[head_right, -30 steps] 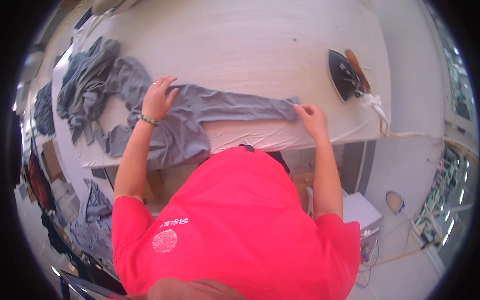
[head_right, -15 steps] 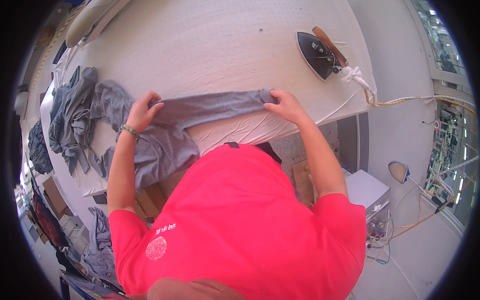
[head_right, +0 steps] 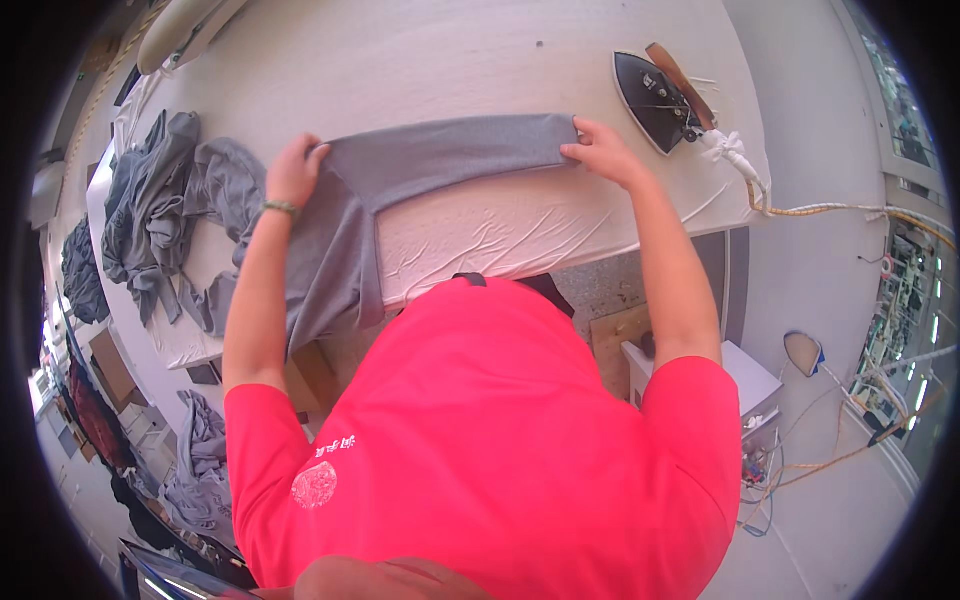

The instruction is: Ironing and folding a grey sweatshirt on a professional worktable.

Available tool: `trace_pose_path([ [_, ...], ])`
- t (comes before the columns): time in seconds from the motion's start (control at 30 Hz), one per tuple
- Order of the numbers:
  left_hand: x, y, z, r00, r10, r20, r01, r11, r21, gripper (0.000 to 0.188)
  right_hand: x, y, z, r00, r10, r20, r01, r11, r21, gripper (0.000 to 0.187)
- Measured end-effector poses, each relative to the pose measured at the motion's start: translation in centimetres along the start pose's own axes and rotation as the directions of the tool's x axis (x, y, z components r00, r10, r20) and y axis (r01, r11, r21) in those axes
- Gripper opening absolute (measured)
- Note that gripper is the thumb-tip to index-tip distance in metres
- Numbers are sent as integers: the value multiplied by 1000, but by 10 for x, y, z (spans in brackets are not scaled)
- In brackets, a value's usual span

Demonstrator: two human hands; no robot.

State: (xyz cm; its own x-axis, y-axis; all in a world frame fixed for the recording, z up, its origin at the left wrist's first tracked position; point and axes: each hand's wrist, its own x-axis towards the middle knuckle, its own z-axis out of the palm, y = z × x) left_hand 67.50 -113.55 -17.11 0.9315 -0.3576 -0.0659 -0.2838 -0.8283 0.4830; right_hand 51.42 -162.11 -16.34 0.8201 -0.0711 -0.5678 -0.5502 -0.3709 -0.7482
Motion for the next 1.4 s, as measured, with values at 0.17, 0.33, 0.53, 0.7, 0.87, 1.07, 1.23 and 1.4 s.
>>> trace_pose_path([
  [0.17, -45, 62, 27, 926, 352, -133, -339, 934, 111, 24, 3, 12, 21, 997, 5, -78, 2, 997, 82, 43],
  [0.33, -105, 84, 55, 931, 362, -43, -357, 930, 94, 28, 10, 15, 29, 993, 17, -114, 2, 986, 169, 41],
  [0.53, -112, 62, 61, 918, 396, 5, -395, 914, 95, 31, 3, 31, 19, 981, -84, -173, 110, 984, 142, 47],
  [0.7, -114, 67, 54, 921, 388, 21, -389, 917, 92, 29, 1, 34, 26, 987, -60, -151, 85, 983, 165, 44],
  [0.87, -104, 74, 56, 927, 373, 43, -375, 926, 36, 29, -14, 14, 23, 987, -58, -150, 86, 979, 186, 50],
  [1.07, -62, 77, 70, 895, 440, -71, -432, 896, 106, 39, -64, -49, 24, 932, -290, -216, 308, 950, 54, 52],
  [1.23, -33, 128, 106, 781, 622, 63, -625, 779, 51, 45, -62, -50, 27, 928, -341, -146, 329, 939, -100, 59],
  [1.4, -7, 197, 163, 748, 662, 49, -664, 748, 19, 42, -18, 13, 28, 985, -24, -171, 21, 1000, -22, 62],
])
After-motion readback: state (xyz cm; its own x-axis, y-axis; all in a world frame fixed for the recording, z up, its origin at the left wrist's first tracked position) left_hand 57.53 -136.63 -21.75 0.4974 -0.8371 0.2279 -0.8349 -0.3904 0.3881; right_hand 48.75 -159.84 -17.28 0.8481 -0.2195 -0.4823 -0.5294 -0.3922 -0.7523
